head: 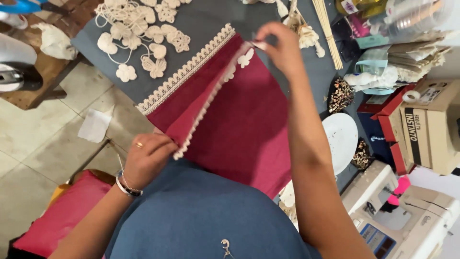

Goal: Decorating a piece of pink fabric with lace trim by precisely positioning and gluing butterfly-shaped cutouts.

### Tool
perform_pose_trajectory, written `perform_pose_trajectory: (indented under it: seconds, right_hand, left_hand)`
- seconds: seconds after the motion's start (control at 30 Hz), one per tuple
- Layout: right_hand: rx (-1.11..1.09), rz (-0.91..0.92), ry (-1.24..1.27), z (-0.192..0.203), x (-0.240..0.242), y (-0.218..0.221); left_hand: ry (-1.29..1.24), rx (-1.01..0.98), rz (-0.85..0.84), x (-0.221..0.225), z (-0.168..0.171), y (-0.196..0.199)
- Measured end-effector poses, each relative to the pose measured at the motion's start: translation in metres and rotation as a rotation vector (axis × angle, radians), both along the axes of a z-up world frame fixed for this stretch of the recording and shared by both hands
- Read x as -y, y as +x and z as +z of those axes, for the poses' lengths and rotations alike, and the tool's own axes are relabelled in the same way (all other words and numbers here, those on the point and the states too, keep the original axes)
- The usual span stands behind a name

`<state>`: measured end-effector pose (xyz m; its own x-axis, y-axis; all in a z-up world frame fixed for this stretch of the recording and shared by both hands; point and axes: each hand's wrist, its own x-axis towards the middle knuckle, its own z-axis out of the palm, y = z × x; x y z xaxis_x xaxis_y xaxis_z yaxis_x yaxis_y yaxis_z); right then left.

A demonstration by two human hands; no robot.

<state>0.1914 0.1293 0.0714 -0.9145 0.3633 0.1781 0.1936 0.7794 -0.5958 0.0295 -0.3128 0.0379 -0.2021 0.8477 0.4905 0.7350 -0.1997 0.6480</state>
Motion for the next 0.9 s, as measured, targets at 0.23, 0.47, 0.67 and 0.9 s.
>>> perform_pose_trajectory:
  seconds: [0.23, 0.47, 0.67, 0.9]
  right_hand:
    - [0.095, -0.235, -0.282, 0.028, 0.035, 0.061]
    - [0.03, -0.174, -0.192, 0.022, 0.024, 0.035]
    - [-0.017, -0.092, -0.069, -0.007, 0.003, -0.026]
    - [0.047, -0.308, -0.122, -0.011, 0.031, 0.038]
  left_hand:
    - [-0.015, -0.013, -0.108, 0.013, -0.016, 0.008]
    - [-0.12, 0.142, -0.071, 0.013, -0.021, -0.006]
    - [-0.266, 0.452, 0.389, 0.012, -0.032, -0.026]
    - [-0.359, 1.19, 0.542, 0.041, -0.068, -0.019]
